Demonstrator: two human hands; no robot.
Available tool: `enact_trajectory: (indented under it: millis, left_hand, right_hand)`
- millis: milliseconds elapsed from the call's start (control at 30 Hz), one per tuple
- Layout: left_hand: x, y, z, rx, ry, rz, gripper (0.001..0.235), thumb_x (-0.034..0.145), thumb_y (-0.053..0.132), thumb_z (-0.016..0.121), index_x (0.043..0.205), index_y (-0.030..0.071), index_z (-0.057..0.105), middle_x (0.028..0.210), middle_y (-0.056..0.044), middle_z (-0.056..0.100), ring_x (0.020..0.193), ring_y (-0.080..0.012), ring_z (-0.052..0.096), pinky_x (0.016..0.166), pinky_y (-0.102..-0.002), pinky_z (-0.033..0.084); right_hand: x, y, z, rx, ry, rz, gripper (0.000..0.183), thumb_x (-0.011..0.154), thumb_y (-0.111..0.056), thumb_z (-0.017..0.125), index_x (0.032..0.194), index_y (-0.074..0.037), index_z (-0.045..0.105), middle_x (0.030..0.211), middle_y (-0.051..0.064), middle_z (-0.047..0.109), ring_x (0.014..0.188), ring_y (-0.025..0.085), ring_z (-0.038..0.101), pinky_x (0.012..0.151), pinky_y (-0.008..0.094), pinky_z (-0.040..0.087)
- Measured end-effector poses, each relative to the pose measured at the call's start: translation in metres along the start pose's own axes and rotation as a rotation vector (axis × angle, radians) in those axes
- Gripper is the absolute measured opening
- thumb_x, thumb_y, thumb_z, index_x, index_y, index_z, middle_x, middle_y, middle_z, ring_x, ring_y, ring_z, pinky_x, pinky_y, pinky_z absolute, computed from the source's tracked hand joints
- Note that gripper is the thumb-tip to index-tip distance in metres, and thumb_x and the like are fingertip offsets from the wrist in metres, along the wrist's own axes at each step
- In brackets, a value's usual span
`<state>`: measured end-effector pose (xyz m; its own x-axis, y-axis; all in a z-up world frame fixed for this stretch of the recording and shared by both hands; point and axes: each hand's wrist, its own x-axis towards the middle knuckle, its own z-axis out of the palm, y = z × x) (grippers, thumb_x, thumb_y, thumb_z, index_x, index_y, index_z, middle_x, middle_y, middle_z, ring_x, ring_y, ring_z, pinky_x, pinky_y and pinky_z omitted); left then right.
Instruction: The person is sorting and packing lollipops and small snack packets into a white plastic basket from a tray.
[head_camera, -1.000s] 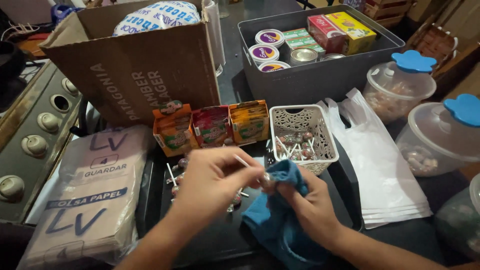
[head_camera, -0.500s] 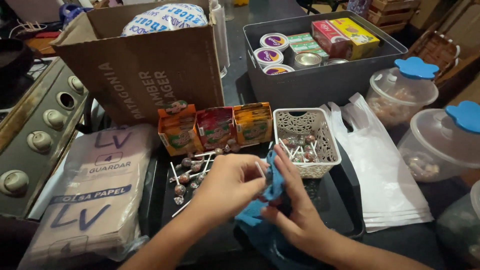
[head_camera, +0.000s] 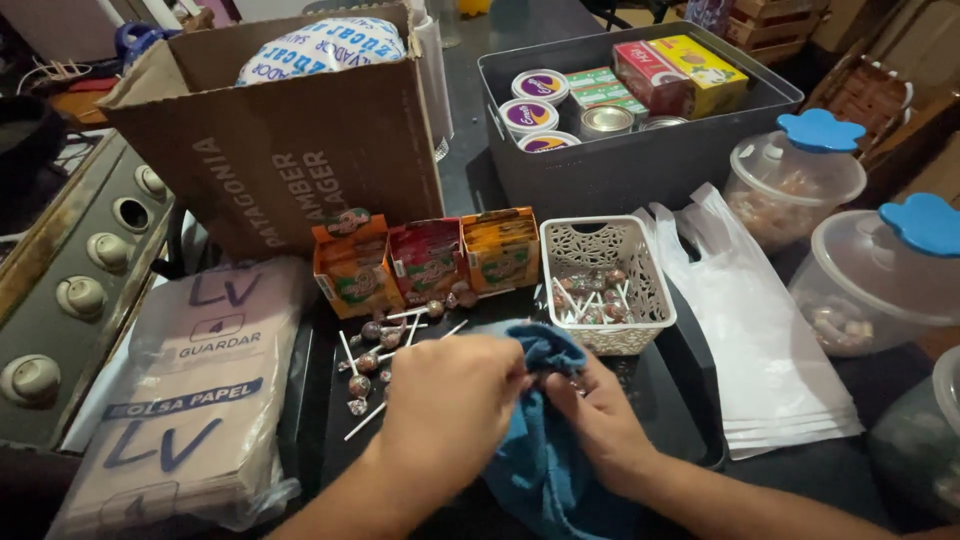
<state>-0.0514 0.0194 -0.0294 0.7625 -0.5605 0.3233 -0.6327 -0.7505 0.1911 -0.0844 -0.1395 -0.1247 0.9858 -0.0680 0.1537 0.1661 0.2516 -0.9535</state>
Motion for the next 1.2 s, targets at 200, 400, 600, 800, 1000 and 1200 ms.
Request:
enact_trajectory:
  millis: [200,400,600,800,1000,1200]
  left_hand:
    - [0.001,0.0,0.022,0.182,0.162,0.197,0.01,0.069,0.017,0.059,0.059,0.019,0.059,0.064,-0.001,0.058,0.064,-0.0294,0.053,0.057,-0.043,0.037]
    - [0.01,0.008,-0.005,-0.186,0.286,0.475,0.036,0.07,0.012,0.065,0.105,0.016,0.058,0.099,-0.008,0.053,0.084,-0.0275,0.048,0.071,-0.04,0.033]
    - [0.022,0.0,0.007,-0.375,-0.008,0.267,0.027,0.067,0.017,0.066,0.094,0.021,0.061,0.083,0.008,0.069,0.076,-0.0213,0.06,0.077,-0.04,0.035]
    - [0.082,0.002,0.015,-0.557,0.392,0.345,0.054,0.077,-0.003,0.068,0.122,0.016,0.043,0.1,-0.007,0.071,0.08,-0.0214,0.071,0.07,-0.033,0.052]
    - [0.162,0.013,0.07,-0.152,0.154,0.56,0.034,0.069,-0.007,0.051,0.099,0.01,0.055,0.081,-0.009,0.065,0.074,-0.0346,0.064,0.049,-0.046,0.044]
    - [0.175,0.021,0.092,-0.023,-0.135,0.424,0.006,0.077,0.01,0.06,0.082,0.013,0.058,0.079,-0.007,0.066,0.074,-0.0346,0.065,0.057,-0.047,0.046]
  right_hand:
    - [-0.007,-0.03,0.019,0.176,-0.108,0.173,0.087,0.068,-0.031,0.073,0.144,-0.012,0.034,0.134,0.011,0.053,0.12,0.022,0.053,0.095,0.034,0.044]
    - [-0.002,0.028,-0.018,0.073,-0.097,0.081,0.032,0.081,-0.016,0.069,0.106,-0.004,0.053,0.09,0.007,0.064,0.087,0.012,0.058,0.079,0.029,0.047]
    - [-0.007,-0.011,0.015,-0.042,-0.331,0.288,0.038,0.092,-0.022,0.052,0.066,0.004,0.055,0.054,0.019,0.06,0.052,0.022,0.059,0.059,0.03,0.049]
    - [-0.01,0.004,0.017,-0.071,-0.301,0.416,0.026,0.081,-0.008,0.071,0.093,-0.005,0.049,0.061,0.01,0.061,0.049,0.014,0.056,0.047,0.026,0.045]
    - [-0.007,0.005,0.011,-0.164,-0.43,0.348,0.027,0.083,-0.016,0.071,0.092,-0.009,0.046,0.069,0.005,0.063,0.06,0.008,0.058,0.057,0.022,0.047]
    - [-0.007,0.002,0.01,-0.176,-0.444,0.354,0.025,0.082,-0.017,0.072,0.09,-0.01,0.049,0.071,0.0,0.061,0.062,0.005,0.055,0.057,0.02,0.045]
